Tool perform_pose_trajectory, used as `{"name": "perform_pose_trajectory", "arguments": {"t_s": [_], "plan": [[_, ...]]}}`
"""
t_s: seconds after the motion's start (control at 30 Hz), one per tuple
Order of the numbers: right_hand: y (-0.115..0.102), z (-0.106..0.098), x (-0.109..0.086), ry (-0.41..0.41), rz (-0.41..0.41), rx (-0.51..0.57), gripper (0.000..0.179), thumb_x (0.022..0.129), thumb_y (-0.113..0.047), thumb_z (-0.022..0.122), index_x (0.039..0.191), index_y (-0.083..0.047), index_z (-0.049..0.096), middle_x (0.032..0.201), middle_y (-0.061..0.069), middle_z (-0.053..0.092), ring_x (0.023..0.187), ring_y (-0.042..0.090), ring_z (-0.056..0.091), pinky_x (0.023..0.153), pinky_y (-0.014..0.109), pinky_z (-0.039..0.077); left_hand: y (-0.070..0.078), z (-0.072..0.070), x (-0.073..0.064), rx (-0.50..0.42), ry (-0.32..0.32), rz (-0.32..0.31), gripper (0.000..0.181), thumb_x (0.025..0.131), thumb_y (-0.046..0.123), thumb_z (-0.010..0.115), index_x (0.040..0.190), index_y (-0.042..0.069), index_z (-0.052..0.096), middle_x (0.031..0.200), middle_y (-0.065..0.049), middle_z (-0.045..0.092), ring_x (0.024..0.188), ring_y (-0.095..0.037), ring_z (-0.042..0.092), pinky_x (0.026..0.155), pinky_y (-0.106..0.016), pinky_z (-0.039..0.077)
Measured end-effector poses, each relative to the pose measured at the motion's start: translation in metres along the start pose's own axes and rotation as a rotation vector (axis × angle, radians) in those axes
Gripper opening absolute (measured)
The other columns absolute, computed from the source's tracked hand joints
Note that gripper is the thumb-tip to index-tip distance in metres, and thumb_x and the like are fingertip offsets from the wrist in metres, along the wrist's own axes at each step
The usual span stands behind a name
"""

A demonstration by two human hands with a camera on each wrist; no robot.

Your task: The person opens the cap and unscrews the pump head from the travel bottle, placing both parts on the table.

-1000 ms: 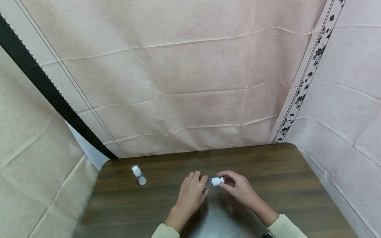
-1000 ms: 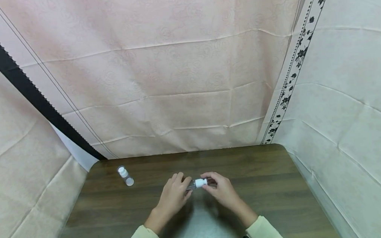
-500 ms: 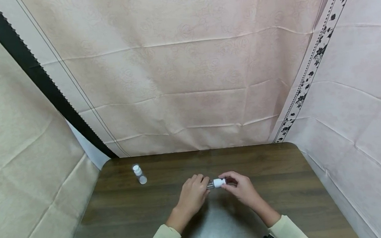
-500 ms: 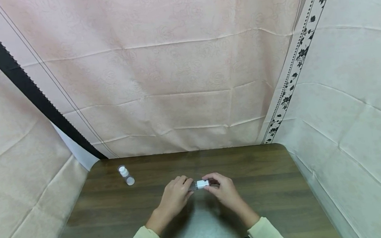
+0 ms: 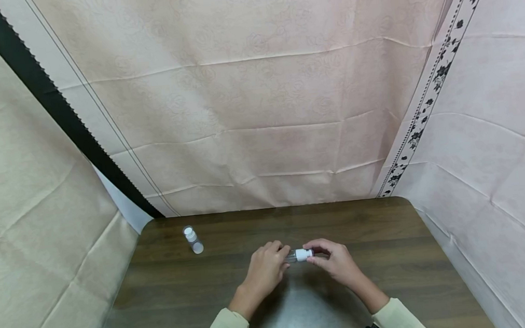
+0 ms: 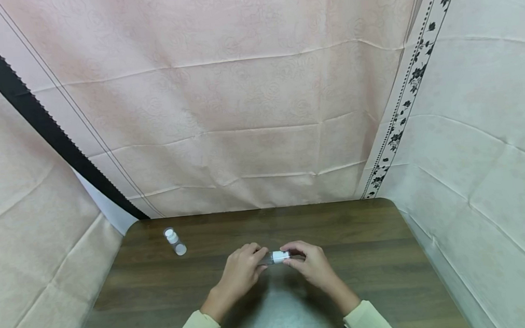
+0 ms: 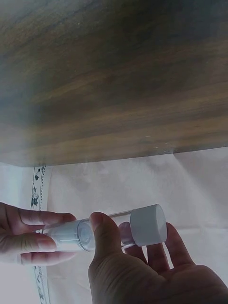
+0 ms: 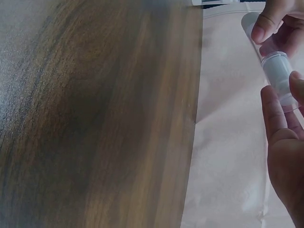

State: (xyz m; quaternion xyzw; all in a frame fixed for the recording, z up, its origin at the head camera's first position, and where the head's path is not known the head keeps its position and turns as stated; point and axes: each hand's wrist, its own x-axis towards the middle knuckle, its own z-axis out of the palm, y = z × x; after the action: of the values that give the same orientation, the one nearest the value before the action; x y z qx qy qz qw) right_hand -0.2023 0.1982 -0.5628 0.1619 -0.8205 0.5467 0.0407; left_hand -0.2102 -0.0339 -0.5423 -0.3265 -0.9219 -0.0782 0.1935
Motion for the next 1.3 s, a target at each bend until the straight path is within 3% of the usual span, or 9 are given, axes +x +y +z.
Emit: {"name": "perform_pose_trajectory", "arguments": {"t_s": [0.23, 0.5, 0.7, 1.03, 1.3], "plan": [[0.001, 0.002, -0.002, 0.028, -0.071, 0.012, 0.027, 0.089, -0.006, 0.079, 0.113, -0.016, 0.075, 0.117, 0.003, 0.074, 0.106, 0.021, 0.071, 0.088, 0.045, 0.06, -0.002, 0.0, -0.001, -0.072, 0.007, -0.014, 0.037, 0.083, 0.027, 0.088, 0.117, 0.015, 0.076, 0.103, -0.001, 0.072, 0.085, -0.015, 0.066, 0.074, -0.031, 0.06], [0.001, 0.004, -0.006, 0.037, -0.14, -0.068, 0.03, 0.086, 0.008, 0.077, 0.113, -0.004, 0.075, 0.117, 0.011, 0.074, 0.105, 0.027, 0.072, 0.081, 0.027, 0.062, -0.002, 0.002, -0.004, -0.139, -0.015, -0.028, 0.038, 0.085, 0.027, 0.086, 0.12, 0.017, 0.075, 0.106, -0.001, 0.073, 0.09, -0.014, 0.067, 0.078, -0.031, 0.06], [0.003, 0.001, -0.009, 0.019, -0.166, -0.054, 0.029, 0.088, 0.001, 0.078, 0.115, -0.006, 0.075, 0.12, 0.01, 0.073, 0.105, 0.027, 0.073, 0.08, 0.027, 0.062, 0.0, 0.004, -0.007, -0.181, -0.021, -0.033, 0.037, 0.085, 0.026, 0.086, 0.119, 0.016, 0.075, 0.106, -0.001, 0.073, 0.089, -0.015, 0.067, 0.076, -0.031, 0.061], [0.0, 0.002, -0.007, 0.052, -0.114, -0.076, 0.027, 0.088, -0.007, 0.081, 0.115, -0.01, 0.075, 0.117, 0.001, 0.073, 0.106, 0.021, 0.073, 0.082, 0.025, 0.061, 0.01, 0.005, -0.003, -0.055, -0.018, -0.047, 0.043, 0.085, 0.032, 0.087, 0.118, 0.01, 0.072, 0.107, -0.004, 0.071, 0.093, -0.016, 0.066, 0.081, -0.031, 0.06], [-0.005, 0.002, -0.006, 0.049, -0.143, -0.109, 0.029, 0.083, -0.006, 0.084, 0.108, -0.018, 0.075, 0.112, 0.0, 0.073, 0.098, 0.015, 0.074, 0.078, 0.023, 0.061, 0.008, 0.007, -0.005, -0.101, 0.025, -0.052, 0.037, 0.083, 0.027, 0.089, 0.115, 0.014, 0.075, 0.104, -0.003, 0.073, 0.089, -0.016, 0.068, 0.078, -0.031, 0.061]]}}
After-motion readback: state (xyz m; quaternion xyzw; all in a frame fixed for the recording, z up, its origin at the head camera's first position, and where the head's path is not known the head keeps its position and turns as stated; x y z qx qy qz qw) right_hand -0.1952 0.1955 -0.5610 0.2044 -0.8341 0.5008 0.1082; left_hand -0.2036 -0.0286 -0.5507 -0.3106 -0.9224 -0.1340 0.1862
